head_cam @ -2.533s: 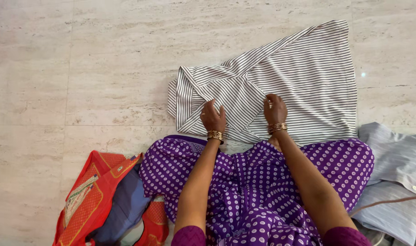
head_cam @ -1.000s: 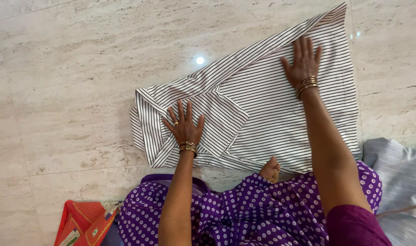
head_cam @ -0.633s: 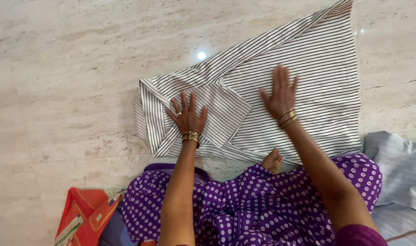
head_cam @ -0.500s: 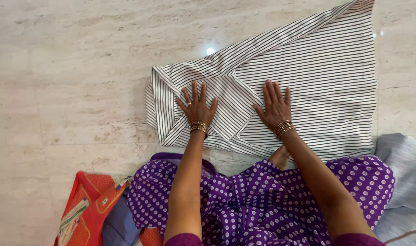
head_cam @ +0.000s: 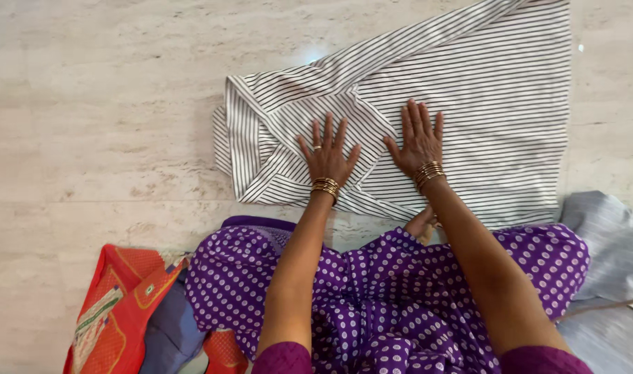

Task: The person sits on the floor and folds a striped shirt. They button the shirt, smooth it out, fold the sleeves and sides, and then fold the body into a compact rectangle before placing it into a red bag.

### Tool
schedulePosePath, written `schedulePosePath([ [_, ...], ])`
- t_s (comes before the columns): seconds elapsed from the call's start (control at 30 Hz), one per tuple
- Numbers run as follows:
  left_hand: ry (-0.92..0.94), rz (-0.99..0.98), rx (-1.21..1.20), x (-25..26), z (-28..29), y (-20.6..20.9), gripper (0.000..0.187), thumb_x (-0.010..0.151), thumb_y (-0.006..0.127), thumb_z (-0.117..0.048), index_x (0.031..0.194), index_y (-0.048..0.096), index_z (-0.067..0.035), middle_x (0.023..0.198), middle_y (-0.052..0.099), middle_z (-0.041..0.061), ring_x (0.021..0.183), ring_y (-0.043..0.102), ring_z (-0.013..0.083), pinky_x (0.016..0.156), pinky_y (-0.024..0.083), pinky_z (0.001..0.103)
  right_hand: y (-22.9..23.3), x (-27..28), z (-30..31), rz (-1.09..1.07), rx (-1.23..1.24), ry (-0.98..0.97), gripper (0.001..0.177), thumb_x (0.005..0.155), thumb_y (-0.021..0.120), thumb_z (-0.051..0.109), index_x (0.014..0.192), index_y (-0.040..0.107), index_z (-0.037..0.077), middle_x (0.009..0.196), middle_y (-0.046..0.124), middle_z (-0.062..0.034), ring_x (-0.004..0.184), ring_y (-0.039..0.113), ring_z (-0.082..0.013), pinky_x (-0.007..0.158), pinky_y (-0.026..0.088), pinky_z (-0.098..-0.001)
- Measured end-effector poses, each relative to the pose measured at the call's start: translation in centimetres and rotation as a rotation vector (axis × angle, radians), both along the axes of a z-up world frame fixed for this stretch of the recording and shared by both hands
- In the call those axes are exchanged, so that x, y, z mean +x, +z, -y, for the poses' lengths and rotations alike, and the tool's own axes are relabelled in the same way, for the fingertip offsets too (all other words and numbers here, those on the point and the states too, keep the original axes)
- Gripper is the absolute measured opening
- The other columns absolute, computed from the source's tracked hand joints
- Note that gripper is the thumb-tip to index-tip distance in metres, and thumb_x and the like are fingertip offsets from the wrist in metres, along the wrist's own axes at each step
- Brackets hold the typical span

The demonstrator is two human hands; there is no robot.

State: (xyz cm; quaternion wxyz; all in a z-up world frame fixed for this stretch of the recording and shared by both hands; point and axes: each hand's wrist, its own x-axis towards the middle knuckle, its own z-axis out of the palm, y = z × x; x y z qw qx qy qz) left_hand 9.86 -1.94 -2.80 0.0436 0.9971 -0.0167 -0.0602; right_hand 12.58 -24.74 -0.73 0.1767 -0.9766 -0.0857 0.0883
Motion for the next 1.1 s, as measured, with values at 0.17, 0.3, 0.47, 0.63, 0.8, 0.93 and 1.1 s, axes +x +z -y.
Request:
schedulePosePath([
  [0.17, 0.007, 0.04, -0.033, 0.3, -0.8, 0.7, 0.075, 0.099, 0.039, -0.071, 0.161, 0.028, -0.032, 0.171, 0.011, 0.002, 0.157, 0.01, 0.0331, 0.118, -0.002, 0.073, -0.5, -0.1, 1.2, -0.032, 0.01, -0.01, 0.085, 0.099, 0.036, 0.064, 0.162, 0.023, 0.008, 0.171, 0.017, -0.0081, 0.157, 0.01, -0.0251, 0.127, -0.002, -0.0475],
  [0.3, -0.008, 0.087, -0.038, 0.1, -0.8, 0.5, 0.073, 0.1, 0.041, -0.071, 0.161, 0.032, -0.032, 0.17, 0.013, 0.002, 0.156, 0.01, 0.0327, 0.117, -0.003, 0.073, -0.2, -1.5, 6.2, -0.051, -0.069, -0.101, 0.084, 0.102, 0.032, 0.065, 0.163, 0.02, 0.008, 0.171, 0.015, -0.009, 0.157, 0.009, -0.0247, 0.127, -0.002, -0.0471],
  [0.47, -0.017, 0.141, -0.036, 0.3, -1.2, -0.2, 0.072, 0.102, 0.042, -0.07, 0.162, 0.035, -0.031, 0.172, 0.012, 0.003, 0.158, 0.009, 0.0336, 0.119, -0.003, 0.073, -0.1, -2.1, 11.3, -0.06, -0.115, -0.279, 0.083, 0.103, 0.03, 0.063, 0.164, 0.018, 0.008, 0.172, 0.013, -0.0095, 0.158, 0.007, -0.0247, 0.127, -0.002, -0.0469],
  [0.63, 0.001, 0.143, -0.014, 0.3, -1.6, -0.7, 0.072, 0.102, 0.041, -0.07, 0.162, 0.035, -0.031, 0.172, 0.011, 0.003, 0.157, 0.006, 0.0316, 0.118, -0.004, 0.073, -0.7, -2.1, 12.7, -0.077, -0.11, -0.348, 0.082, 0.103, 0.028, 0.062, 0.163, 0.019, 0.008, 0.172, 0.013, -0.0094, 0.158, 0.007, -0.0247, 0.128, -0.002, -0.0475],
  [0.8, 0.018, 0.131, -0.006, 1.0, -1.5, -0.3, 0.072, 0.102, 0.039, -0.071, 0.162, 0.034, -0.032, 0.172, 0.011, 0.003, 0.157, 0.005, 0.0319, 0.115, -0.004, 0.075, -0.2, -2.2, 14.8, -0.027, -0.14, -0.509, 0.084, 0.105, 0.024, 0.065, 0.164, 0.017, 0.005, 0.173, 0.012, -0.011, 0.159, 0.005, -0.0267, 0.127, -0.003, -0.0508],
  [0.93, 0.051, 0.067, -0.017, 1.3, -2.0, 0.0, 0.073, 0.101, 0.038, -0.072, 0.162, 0.031, -0.033, 0.171, 0.01, 0.002, 0.157, 0.006, 0.0333, 0.114, -0.004, 0.077, -0.9, -4.3, 10.9, -0.081, -0.264, -0.252, 0.091, 0.099, 0.027, 0.071, 0.163, 0.018, 0.007, 0.17, 0.01, -0.0128, 0.155, 0.004, -0.0264, 0.122, -0.005, -0.0516],
  [1.1, 0.075, 0.022, -0.003, 2.2, -2.4, 0.8, 0.074, 0.1, 0.037, -0.073, 0.163, 0.028, -0.034, 0.171, 0.008, 0.0, 0.157, 0.006, 0.0319, 0.115, -0.004, 0.078, -0.8, -6.2, 8.0, -0.073, -0.111, -0.123, 0.091, 0.099, 0.025, 0.072, 0.164, 0.019, 0.009, 0.172, 0.012, -0.0071, 0.158, 0.005, -0.0237, 0.126, -0.007, -0.0507],
])
